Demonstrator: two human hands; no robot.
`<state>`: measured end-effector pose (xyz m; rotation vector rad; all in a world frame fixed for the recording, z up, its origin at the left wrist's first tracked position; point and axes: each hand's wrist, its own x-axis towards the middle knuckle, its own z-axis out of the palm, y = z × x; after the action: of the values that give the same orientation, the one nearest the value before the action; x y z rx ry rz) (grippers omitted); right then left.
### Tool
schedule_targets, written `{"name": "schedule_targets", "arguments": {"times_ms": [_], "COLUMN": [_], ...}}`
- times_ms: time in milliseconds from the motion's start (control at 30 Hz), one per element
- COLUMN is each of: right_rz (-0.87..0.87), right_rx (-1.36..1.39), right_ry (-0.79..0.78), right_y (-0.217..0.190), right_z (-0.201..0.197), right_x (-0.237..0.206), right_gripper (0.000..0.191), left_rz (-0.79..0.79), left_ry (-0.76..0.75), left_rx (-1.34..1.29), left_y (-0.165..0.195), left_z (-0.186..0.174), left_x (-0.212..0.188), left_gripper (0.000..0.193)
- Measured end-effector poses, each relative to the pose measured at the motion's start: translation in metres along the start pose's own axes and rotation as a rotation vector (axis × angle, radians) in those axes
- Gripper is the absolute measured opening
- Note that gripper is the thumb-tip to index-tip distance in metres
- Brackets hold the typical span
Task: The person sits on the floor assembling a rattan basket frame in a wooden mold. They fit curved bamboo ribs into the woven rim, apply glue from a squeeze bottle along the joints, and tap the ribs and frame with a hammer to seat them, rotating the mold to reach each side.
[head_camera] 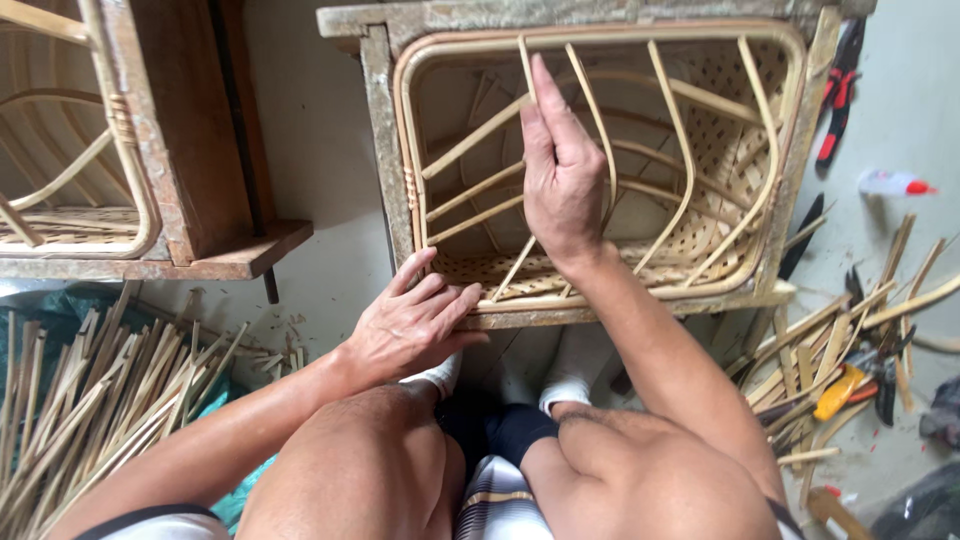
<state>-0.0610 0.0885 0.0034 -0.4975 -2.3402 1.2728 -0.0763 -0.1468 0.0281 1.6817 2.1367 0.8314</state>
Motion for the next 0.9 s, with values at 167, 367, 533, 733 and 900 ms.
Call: {"name": "schedule_targets", "arguments": {"times_ms": [167,367,533,733,900], "right_rz": [0.0,-0.043,0.273,0.117,0.099], "right_rx": [-0.151,-0.148,-0.099,-0.133,-0.23], "right_ry": [-0.101,-0.122,-0.257,-0.123,-0.194], "right_y": [0.005,0.007,-0.011,-0.027,-0.042], "right_z": [0.001,0.003,-0.001,-0.01,-0.032], "right_x": [0.007,0.007,0.012,0.02,0.016], "right_gripper": [0.038,0.038,0.039,0.04,0.043], "left_rz": [0.128,0.195,0.263,0.26,0.25], "left_ry": [0.334,0.081,-0.001,-0.003,-0.053], "left_rx": [0.097,0.237,0.32,0.397,0.474], "left_y": [-0.064,-0.149,-0.143,-0.121,-0.103], "left_z": [-0.037,-0.045,-0.05,-0.061,-0.067], "left_x": [0.054,0.147,0.149,0.155,0.158], "left_gripper": [0.048,0.055,0.059,0.058,0.054]}}
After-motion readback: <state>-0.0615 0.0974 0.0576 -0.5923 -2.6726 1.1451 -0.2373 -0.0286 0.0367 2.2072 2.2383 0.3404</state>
